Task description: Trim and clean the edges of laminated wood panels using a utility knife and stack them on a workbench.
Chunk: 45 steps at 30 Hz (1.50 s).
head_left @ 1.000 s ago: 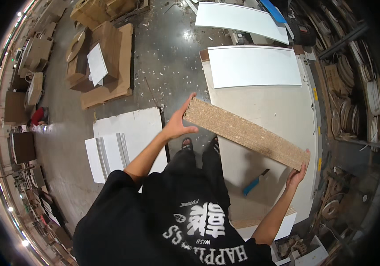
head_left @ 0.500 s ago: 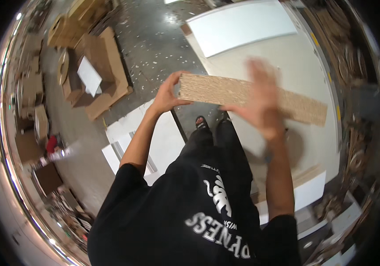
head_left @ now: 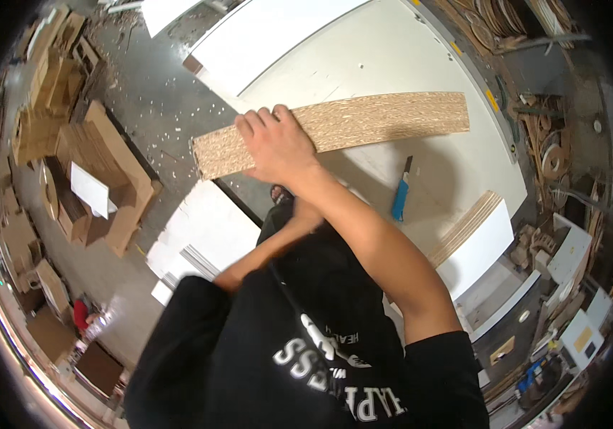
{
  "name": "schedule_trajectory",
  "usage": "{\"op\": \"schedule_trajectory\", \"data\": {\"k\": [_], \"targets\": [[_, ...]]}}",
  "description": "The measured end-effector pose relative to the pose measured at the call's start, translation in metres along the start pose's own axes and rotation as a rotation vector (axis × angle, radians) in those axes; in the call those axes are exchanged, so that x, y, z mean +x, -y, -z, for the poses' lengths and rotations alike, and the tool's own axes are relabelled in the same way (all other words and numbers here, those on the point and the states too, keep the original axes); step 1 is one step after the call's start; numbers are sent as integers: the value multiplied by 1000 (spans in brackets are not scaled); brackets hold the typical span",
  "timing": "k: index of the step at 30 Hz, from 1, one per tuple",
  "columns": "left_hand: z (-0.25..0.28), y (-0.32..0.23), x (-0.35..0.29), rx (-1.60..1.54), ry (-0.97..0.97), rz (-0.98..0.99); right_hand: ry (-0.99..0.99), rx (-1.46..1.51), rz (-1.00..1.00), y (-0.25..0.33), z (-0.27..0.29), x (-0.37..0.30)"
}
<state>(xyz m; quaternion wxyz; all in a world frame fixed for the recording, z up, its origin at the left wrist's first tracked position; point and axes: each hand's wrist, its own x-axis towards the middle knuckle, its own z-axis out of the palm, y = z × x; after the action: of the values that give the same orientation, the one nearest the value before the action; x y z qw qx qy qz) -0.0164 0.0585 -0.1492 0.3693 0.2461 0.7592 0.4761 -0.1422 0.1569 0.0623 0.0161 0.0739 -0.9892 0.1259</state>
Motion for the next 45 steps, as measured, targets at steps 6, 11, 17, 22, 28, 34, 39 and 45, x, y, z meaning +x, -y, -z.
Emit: {"op": "schedule_trajectory", "data": {"k": [6,11,17,22,28,34,39,45], "targets": [[-67,-28,74,423,59,-8,-37,41,23,11,-3,13],[-10,3,-23,445,46,-264,19,9,-11,2,7,6],[7,-42,4,461,227,-315,22,0,66,24,1,19],[187,-25,-143,310,277,176,-63,-146,20,20,4,6],[283,-63,-209,156,-106,449,-8,-108,-37,25,3,0],[294,-86,-111,-465,-693,46,-4,-64,-18,22,4,6],[294,-80,-27,-335,-631,-75,-39,-35,1,19,1,8],[291,-92,-33,-114,-620,10,13,9,-32,20,8,6]]}}
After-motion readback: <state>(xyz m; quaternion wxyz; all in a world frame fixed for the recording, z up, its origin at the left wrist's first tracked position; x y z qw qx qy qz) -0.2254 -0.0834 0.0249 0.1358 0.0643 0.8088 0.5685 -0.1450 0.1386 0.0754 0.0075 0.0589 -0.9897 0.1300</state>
